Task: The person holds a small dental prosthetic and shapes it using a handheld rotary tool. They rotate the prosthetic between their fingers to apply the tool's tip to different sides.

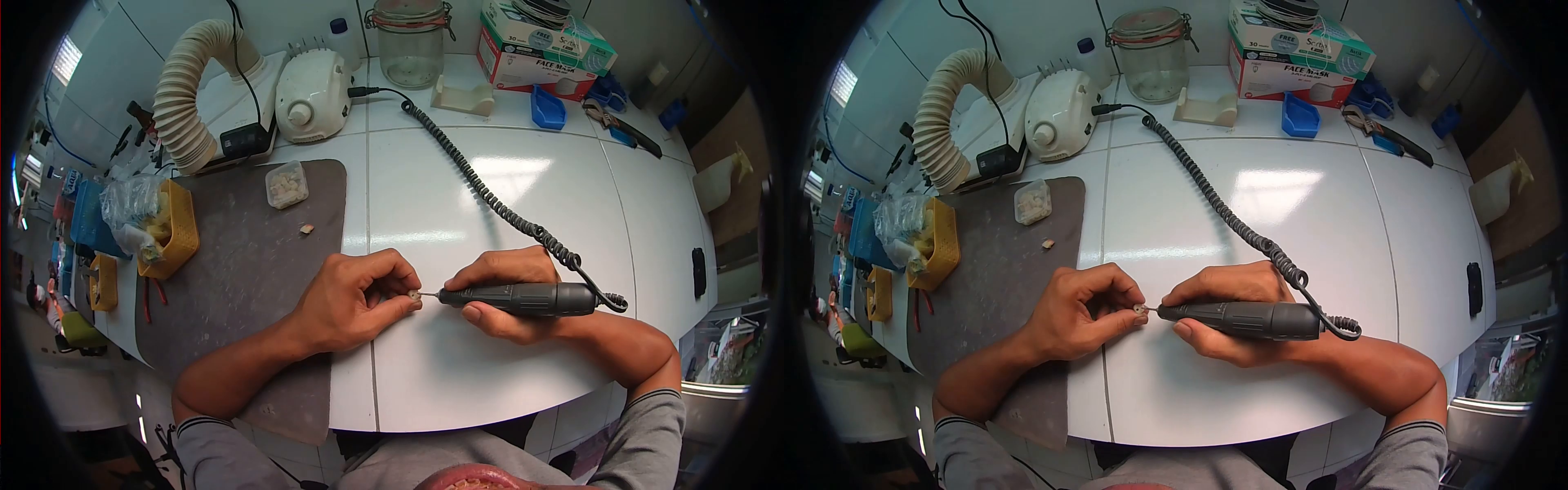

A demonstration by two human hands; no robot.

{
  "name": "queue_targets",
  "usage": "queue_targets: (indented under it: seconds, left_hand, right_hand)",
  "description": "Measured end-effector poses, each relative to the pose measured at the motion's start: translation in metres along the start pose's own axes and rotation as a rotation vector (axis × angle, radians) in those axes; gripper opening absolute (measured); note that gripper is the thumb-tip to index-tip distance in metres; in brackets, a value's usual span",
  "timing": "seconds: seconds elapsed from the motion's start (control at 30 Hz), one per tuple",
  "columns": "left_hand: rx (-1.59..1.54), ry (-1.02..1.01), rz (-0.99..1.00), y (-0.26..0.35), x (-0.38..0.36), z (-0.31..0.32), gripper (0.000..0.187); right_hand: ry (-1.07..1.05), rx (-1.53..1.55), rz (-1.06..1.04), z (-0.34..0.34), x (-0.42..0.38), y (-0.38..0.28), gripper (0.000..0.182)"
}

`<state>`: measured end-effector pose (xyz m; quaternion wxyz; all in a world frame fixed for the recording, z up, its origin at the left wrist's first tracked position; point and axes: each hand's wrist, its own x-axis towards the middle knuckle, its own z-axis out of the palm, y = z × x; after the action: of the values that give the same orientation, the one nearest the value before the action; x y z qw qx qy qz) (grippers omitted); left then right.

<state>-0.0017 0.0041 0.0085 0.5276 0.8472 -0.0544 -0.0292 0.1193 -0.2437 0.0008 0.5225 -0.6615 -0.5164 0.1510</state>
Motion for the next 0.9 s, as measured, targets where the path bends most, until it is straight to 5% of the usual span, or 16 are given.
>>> queue_targets:
  seconds: [0.9]
  left_hand:
    - [0.013,0.031,-0.012,0.0002,-0.0004,0.0019,0.018]
  right_hand:
    - [-0.033,-0.015,0.02,0.0012,-0.0007,-0.0015,0.026]
